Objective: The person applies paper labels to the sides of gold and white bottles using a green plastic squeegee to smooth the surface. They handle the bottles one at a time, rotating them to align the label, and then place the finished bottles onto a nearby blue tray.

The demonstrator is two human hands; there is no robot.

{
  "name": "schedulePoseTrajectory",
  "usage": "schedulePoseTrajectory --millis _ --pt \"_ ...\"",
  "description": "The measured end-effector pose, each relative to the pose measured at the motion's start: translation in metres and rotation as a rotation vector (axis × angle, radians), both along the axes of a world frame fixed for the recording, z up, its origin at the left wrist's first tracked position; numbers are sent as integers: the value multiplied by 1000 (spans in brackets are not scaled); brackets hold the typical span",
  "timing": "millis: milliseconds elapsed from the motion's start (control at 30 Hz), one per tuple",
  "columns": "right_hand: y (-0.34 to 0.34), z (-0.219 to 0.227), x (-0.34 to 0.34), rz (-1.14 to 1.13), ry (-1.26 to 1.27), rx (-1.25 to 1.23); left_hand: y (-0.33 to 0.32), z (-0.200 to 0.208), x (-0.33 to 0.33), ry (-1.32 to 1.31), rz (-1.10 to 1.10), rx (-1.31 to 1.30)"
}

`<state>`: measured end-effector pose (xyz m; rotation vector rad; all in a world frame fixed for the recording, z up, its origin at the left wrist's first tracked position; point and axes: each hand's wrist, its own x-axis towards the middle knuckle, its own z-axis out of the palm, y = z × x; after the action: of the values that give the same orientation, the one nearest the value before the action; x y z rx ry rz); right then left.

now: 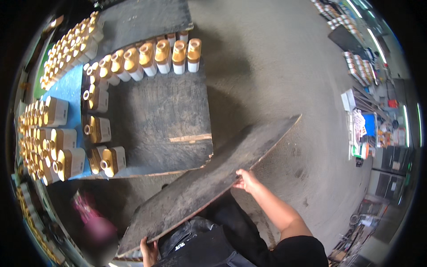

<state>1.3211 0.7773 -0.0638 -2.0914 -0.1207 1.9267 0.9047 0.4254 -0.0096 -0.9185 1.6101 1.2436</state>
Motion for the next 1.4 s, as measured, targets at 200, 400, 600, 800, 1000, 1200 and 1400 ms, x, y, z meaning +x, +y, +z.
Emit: schedulePoseTrajectory --millis 200,400,600,800,1000,1200,1400 --pt "136 17 43 178 -107 13 72 6 98 -107 115 -28" --pt "285 18 79 344 -171 119 187 -19 204 -282 367 -16" --pt "432 -32 118 332 -290 404 307 -46 285 -472 490 157" --pt "463 -30 90 538 -393 529 358 -74 293 -467 603 197" --pt "350 -7 28 907 -252 391 352 -93 277 -509 608 183" --pt "179 -16 -3 968 93 57 335 -82 280 -542 335 384" --pt "68 -8 -54 818 93 71 303 -2 227 -688 -611 601"
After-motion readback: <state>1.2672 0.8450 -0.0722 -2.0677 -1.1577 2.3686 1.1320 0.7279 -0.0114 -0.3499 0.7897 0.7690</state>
